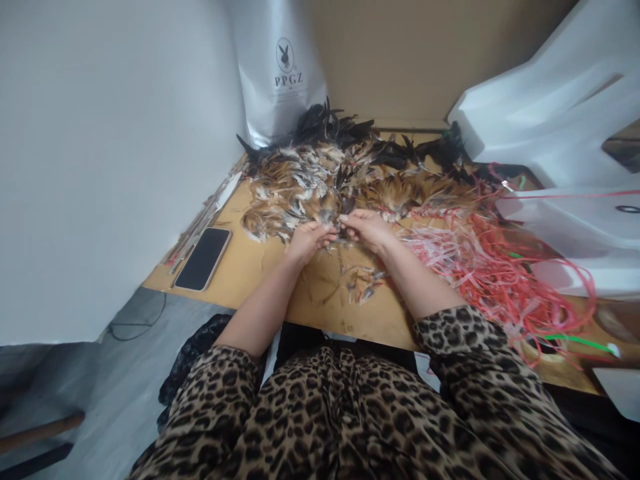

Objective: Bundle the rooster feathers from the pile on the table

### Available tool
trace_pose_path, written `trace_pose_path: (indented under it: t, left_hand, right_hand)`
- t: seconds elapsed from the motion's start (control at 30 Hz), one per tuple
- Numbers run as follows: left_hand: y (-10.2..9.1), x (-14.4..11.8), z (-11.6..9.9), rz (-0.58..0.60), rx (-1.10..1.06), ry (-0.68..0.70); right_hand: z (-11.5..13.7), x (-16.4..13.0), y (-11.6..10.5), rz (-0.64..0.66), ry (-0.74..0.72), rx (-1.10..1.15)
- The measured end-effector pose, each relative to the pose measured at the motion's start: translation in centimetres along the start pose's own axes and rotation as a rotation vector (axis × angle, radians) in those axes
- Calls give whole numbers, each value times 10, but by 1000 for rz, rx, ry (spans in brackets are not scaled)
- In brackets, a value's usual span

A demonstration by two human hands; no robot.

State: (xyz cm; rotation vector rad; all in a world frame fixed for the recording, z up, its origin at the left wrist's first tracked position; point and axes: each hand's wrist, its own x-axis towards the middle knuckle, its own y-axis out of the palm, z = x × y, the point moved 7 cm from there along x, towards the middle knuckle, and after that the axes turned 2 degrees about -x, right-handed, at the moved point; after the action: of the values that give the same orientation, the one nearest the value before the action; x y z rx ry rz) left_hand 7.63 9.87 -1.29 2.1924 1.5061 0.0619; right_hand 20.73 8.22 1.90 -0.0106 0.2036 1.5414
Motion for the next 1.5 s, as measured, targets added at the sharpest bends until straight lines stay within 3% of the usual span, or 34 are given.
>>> trace_pose_path:
  t: [0.13, 0.4, 0.63, 1.5]
  left_hand:
    - [4, -1, 3, 53, -14, -12]
    - [1, 3, 6, 31, -22, -23]
    - [-1, 3, 3, 7, 26, 32]
    - [3, 0, 0, 46, 160, 91]
  right_hand:
    - [-3, -1, 5, -85, -42, -65]
    - [0, 1, 6, -176, -243, -271]
    - [-4, 1, 4, -192, -165, -85]
    - [-4, 0, 6, -120, -170, -88]
